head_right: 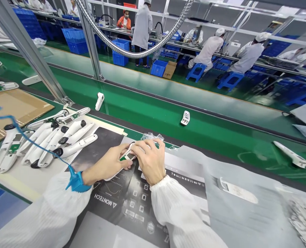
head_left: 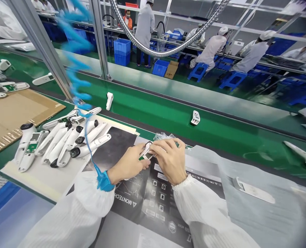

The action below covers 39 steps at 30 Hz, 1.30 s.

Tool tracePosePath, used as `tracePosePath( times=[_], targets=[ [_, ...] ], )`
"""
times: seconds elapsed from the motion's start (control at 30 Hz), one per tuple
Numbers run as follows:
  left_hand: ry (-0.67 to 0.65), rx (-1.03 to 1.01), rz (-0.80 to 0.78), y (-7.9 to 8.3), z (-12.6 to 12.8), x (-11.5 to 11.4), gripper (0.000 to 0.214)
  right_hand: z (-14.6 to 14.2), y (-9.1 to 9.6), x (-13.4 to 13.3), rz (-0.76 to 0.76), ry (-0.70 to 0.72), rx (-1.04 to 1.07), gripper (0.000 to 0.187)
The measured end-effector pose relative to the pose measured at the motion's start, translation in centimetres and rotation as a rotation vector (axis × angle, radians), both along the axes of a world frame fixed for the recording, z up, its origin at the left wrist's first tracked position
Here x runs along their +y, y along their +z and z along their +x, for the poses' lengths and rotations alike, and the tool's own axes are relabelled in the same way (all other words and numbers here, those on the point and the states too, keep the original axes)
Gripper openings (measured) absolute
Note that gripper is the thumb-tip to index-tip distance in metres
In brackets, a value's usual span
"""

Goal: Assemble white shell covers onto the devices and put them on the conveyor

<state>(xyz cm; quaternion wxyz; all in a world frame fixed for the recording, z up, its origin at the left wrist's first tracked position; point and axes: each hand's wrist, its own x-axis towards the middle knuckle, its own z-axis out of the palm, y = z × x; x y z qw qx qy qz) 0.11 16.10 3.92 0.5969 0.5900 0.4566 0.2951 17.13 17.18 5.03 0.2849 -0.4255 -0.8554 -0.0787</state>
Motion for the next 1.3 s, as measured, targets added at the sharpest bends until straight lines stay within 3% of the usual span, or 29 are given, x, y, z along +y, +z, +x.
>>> tracePosePath(
  times=[0.33,0.4,0.5,0.57,0.67,0.73,0.8,0.9,1.07,1.17,1.3],
  targets=[
    [-0.05,-0.046,-0.086,0.6,0.1,-0.1,0.024,0.6,-0.4,-0.4,0.056,0.065,-0.137,0.02],
    [0.027,-0.073,-0.125,0.2,-0.1,0.2,0.023,0.5,-0.2,-0.9,-0.004,0.123,-0.161,0.021],
    [0.218,-0.053,-0.15,-0.2,-1.0,0.7,0.021,1.1,-0.5,-0.4,-0.216,0.153,-0.047,0.023],
    [0.25,-0.06,-0.174,-0.2,-1.6,0.7,0.024,2.0,-1.3,1.2,-0.338,0.003,0.062,0.02],
    [0.21,-0.154,-0.202,0.5,-1.9,0.1,0.031,3.1,-2.9,4.7,-0.43,-0.316,0.033,0.014],
    [0.196,-0.187,-0.232,1.5,-1.9,-0.6,0.033,3.7,-3.5,6.1,-0.456,-0.406,-0.04,0.009],
    [0.183,-0.135,-0.277,2.5,-1.9,-1.4,0.033,4.5,-3.1,6.2,-0.435,-0.402,-0.073,0.003],
    [0.175,-0.009,-0.331,3.6,-2.5,-2.7,0.037,8.2,-1.2,4.4,-0.471,-0.417,-0.079,0.015],
    [0.119,0.045,-0.37,3.2,-3.5,-4.2,0.04,21.2,1.9,-1.3,-0.608,-0.657,-0.121,0.015],
    [0.074,-0.051,-0.377,2.9,-2.5,-4.8,0.038,27.7,1.4,-4.6,-0.703,-0.759,-0.168,0.014],
    [0.05,-0.204,-0.442,2.9,-0.1,-5.3,0.033,30.5,-0.5,-6.7,-0.749,-0.743,-0.171,0.024]
  ],
)
